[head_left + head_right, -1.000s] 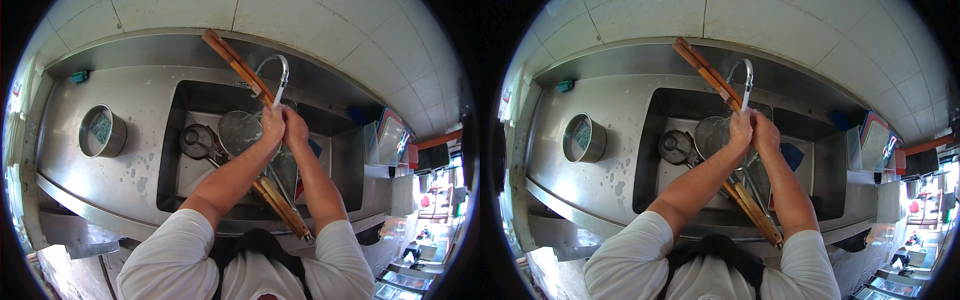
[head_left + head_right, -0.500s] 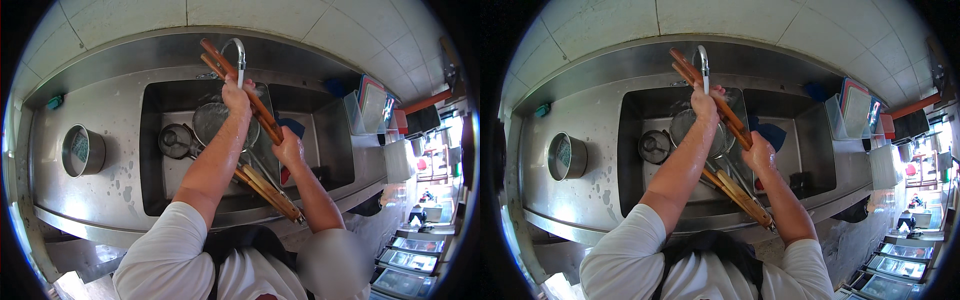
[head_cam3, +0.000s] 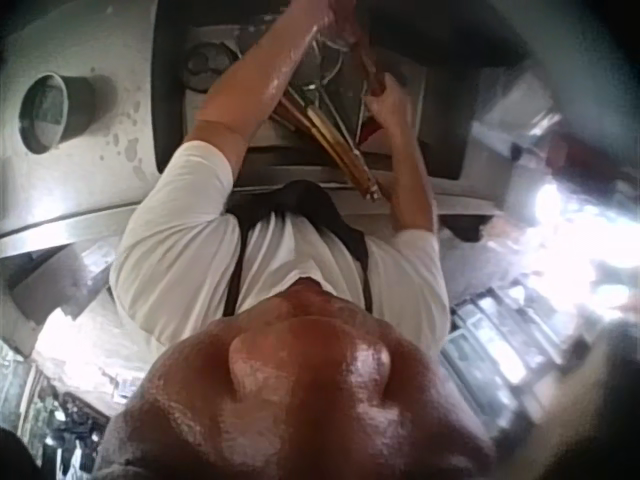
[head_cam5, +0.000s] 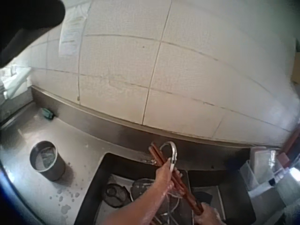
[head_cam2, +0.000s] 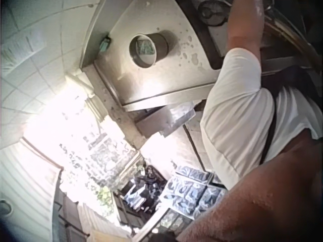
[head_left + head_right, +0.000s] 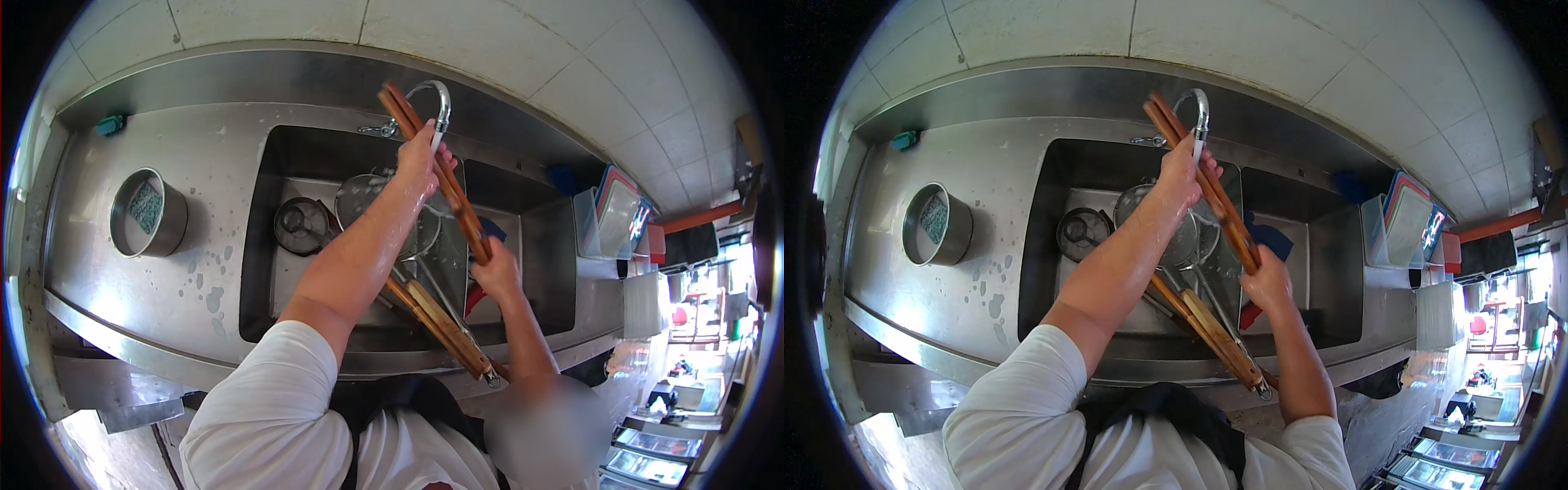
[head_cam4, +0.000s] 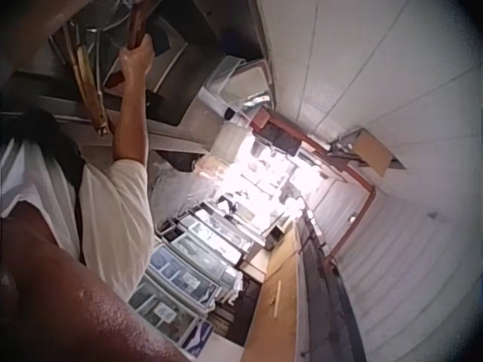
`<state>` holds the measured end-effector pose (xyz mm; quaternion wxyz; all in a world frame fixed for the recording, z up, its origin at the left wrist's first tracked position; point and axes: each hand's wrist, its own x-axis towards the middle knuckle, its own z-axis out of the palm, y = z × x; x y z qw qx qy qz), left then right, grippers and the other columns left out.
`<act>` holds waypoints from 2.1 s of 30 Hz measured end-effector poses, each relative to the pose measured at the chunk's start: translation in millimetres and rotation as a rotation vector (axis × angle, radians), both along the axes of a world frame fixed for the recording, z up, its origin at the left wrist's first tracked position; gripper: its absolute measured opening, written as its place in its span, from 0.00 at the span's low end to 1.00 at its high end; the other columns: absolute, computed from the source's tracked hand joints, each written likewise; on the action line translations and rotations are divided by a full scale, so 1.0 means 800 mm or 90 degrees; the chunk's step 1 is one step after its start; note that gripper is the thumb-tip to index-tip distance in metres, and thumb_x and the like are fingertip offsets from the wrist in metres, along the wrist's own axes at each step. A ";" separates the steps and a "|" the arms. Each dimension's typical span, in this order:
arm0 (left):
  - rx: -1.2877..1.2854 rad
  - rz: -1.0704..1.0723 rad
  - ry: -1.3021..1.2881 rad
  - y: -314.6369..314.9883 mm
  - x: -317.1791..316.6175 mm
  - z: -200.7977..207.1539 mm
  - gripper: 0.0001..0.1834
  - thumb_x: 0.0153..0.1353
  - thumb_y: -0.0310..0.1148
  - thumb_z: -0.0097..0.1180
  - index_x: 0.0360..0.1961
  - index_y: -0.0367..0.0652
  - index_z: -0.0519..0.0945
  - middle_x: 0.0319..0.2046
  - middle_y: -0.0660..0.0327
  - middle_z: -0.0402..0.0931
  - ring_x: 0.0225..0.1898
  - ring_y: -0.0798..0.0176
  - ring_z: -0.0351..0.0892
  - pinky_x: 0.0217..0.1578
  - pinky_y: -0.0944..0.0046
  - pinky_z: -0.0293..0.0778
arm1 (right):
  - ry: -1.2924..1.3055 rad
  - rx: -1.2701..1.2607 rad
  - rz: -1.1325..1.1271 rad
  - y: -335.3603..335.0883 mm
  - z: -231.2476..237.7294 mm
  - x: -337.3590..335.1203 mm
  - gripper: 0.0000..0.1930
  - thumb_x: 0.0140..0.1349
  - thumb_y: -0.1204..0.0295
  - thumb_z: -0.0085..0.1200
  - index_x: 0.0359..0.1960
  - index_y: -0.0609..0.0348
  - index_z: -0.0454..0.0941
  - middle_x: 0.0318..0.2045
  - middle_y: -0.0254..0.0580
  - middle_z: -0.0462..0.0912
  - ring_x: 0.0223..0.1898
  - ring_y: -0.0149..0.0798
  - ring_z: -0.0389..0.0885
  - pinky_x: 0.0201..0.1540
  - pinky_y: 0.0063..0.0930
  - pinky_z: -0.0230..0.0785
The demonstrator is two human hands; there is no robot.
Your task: Wash various kitchen utensils including long wooden tongs and a metal spatula in a sink.
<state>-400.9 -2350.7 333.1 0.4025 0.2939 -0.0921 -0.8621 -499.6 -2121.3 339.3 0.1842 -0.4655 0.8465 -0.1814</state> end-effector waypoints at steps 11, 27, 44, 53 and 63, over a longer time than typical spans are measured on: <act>-0.162 0.068 0.029 -0.024 0.012 -0.026 0.14 0.70 0.38 0.48 0.45 0.37 0.75 0.33 0.53 0.79 0.30 0.59 0.80 0.31 0.55 0.79 | 0.072 0.073 -0.009 0.073 -0.020 -0.079 0.14 0.48 0.73 0.57 0.39 0.59 0.77 0.33 0.56 0.82 0.39 0.60 0.81 0.41 0.43 0.73; -0.353 0.267 -0.087 -0.064 0.075 0.022 0.05 0.58 0.21 0.53 0.35 0.40 0.72 0.26 0.55 0.79 0.28 0.62 0.80 0.30 0.62 0.77 | 0.143 -0.133 0.145 -0.248 0.009 0.073 0.17 0.56 0.64 0.58 0.48 0.49 0.76 0.38 0.52 0.84 0.44 0.56 0.82 0.45 0.49 0.73; 0.283 0.197 -0.209 -0.095 0.067 -0.056 0.35 0.66 0.55 0.49 0.63 0.37 0.68 0.54 0.44 0.75 0.58 0.49 0.73 0.63 0.48 0.62 | 0.346 -0.020 -0.076 0.222 0.032 -0.127 0.10 0.50 0.73 0.60 0.34 0.57 0.76 0.32 0.53 0.81 0.37 0.61 0.80 0.38 0.50 0.72; -0.547 -0.132 -0.400 -0.063 0.067 -0.056 0.29 0.63 0.56 0.52 0.53 0.43 0.80 0.55 0.57 0.75 0.60 0.62 0.67 0.62 0.58 0.58 | 0.256 0.146 -0.080 0.175 0.115 -0.072 0.13 0.48 0.70 0.65 0.35 0.58 0.76 0.34 0.54 0.82 0.38 0.60 0.81 0.40 0.49 0.72; -0.016 -0.477 -0.027 0.308 0.096 -0.104 0.24 0.66 0.52 0.53 0.48 0.41 0.75 0.45 0.55 0.78 0.44 0.55 0.79 0.48 0.49 0.76 | -0.032 0.188 0.077 0.099 0.022 0.089 0.27 0.52 0.51 0.61 0.42 0.65 0.79 0.39 0.59 0.83 0.46 0.55 0.82 0.48 0.42 0.73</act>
